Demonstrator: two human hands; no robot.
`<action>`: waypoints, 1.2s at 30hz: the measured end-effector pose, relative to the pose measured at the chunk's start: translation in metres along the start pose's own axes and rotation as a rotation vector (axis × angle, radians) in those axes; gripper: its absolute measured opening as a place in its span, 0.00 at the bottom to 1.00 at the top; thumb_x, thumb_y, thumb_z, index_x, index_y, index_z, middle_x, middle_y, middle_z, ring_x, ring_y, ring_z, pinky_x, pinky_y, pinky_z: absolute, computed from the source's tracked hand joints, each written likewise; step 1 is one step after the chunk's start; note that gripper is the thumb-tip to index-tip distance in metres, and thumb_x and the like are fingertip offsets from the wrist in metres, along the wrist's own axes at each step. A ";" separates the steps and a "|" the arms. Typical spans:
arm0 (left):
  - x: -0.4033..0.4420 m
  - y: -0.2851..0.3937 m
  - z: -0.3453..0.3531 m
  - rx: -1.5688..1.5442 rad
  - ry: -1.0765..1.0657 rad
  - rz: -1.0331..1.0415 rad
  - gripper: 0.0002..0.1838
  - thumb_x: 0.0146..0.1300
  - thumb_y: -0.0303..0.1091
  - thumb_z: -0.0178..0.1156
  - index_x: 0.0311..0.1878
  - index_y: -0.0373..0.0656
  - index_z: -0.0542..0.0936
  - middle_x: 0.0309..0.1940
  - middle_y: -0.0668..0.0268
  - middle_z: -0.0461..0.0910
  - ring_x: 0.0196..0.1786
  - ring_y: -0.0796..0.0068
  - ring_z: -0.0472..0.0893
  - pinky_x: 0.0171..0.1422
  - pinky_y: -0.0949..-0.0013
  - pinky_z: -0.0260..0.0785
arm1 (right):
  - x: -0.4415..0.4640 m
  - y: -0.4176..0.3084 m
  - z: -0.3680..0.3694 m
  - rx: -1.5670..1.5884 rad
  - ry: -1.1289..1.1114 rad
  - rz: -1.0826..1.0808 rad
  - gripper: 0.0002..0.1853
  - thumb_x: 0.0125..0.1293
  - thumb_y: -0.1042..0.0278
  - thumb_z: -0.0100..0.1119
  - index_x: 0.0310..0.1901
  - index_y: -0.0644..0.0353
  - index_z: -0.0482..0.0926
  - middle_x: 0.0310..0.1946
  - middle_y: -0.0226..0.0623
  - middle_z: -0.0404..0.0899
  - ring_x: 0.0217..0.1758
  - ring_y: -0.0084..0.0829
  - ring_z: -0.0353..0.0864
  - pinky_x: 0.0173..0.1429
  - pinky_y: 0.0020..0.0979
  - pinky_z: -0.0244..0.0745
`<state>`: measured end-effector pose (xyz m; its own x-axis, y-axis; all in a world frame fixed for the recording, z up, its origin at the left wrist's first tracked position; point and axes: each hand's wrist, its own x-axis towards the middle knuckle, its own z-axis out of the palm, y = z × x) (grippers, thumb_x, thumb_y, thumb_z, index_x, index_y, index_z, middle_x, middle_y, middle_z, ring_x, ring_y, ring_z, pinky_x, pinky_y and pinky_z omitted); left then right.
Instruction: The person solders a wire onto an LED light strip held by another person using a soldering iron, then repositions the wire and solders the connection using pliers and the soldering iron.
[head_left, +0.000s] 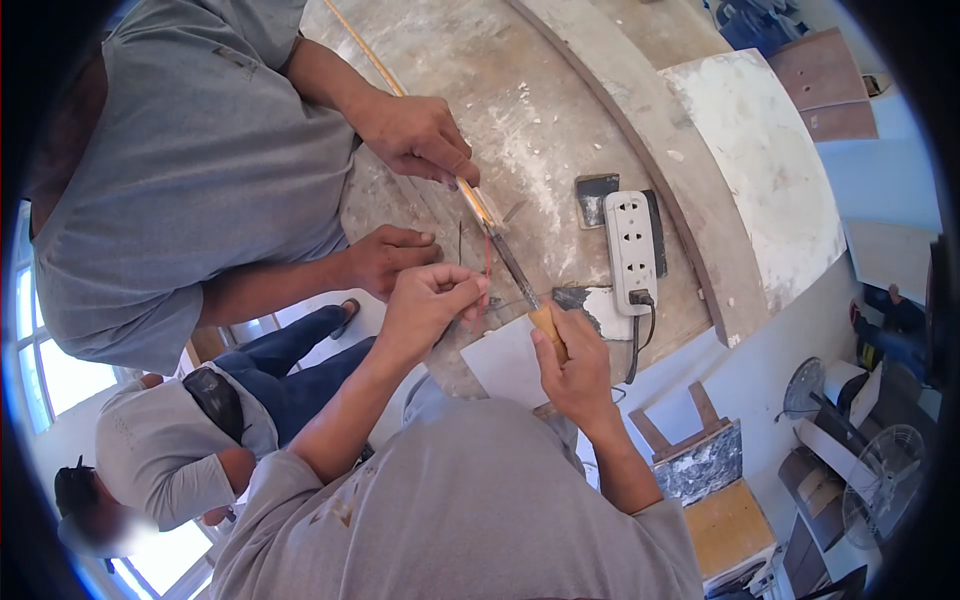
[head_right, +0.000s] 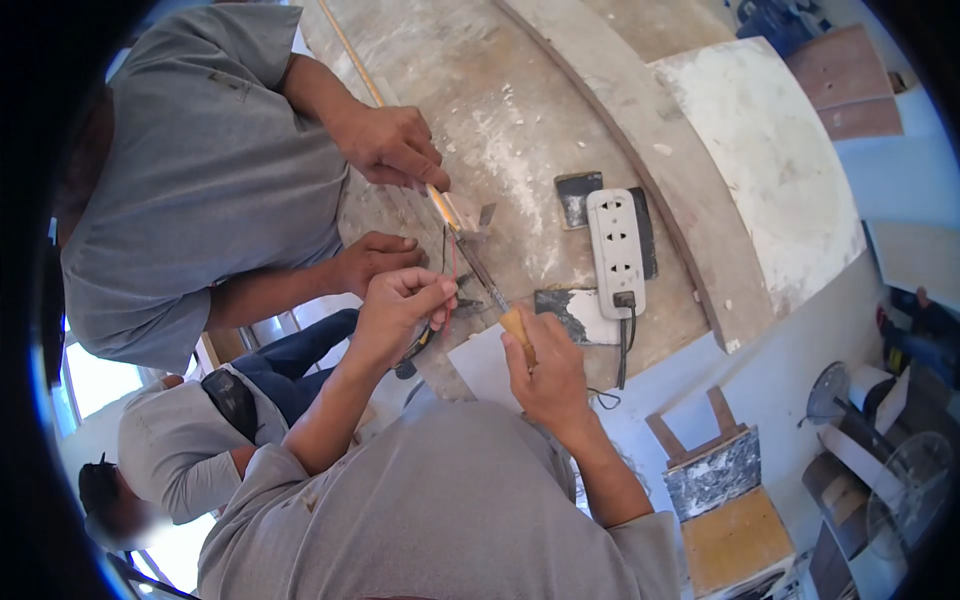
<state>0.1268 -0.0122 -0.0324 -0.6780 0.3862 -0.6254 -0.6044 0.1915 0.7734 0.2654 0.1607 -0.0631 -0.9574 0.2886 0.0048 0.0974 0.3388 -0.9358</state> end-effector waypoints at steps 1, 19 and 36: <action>-0.001 0.001 0.000 -0.012 0.000 -0.002 0.10 0.69 0.31 0.68 0.41 0.30 0.85 0.30 0.66 0.84 0.29 0.84 0.79 0.34 0.79 0.71 | 0.000 0.000 0.000 0.002 0.005 -0.006 0.19 0.68 0.76 0.63 0.60 0.69 0.78 0.37 0.51 0.78 0.37 0.51 0.80 0.42 0.41 0.75; 0.001 0.002 0.000 -0.053 -0.007 -0.038 0.10 0.69 0.29 0.68 0.41 0.30 0.83 0.31 0.64 0.83 0.27 0.81 0.79 0.31 0.76 0.73 | 0.000 -0.001 0.000 0.017 -0.005 0.013 0.19 0.69 0.76 0.63 0.60 0.70 0.78 0.36 0.51 0.78 0.37 0.51 0.80 0.42 0.41 0.75; 0.001 0.001 -0.002 -0.081 -0.015 -0.039 0.10 0.69 0.30 0.68 0.41 0.30 0.83 0.30 0.65 0.83 0.27 0.82 0.79 0.30 0.76 0.74 | 0.000 -0.005 -0.001 0.025 -0.017 0.030 0.19 0.69 0.77 0.62 0.60 0.70 0.78 0.38 0.51 0.78 0.38 0.51 0.81 0.44 0.41 0.76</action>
<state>0.1248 -0.0131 -0.0323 -0.6470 0.3936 -0.6530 -0.6628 0.1330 0.7369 0.2656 0.1599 -0.0578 -0.9588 0.2827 -0.0290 0.1193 0.3078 -0.9440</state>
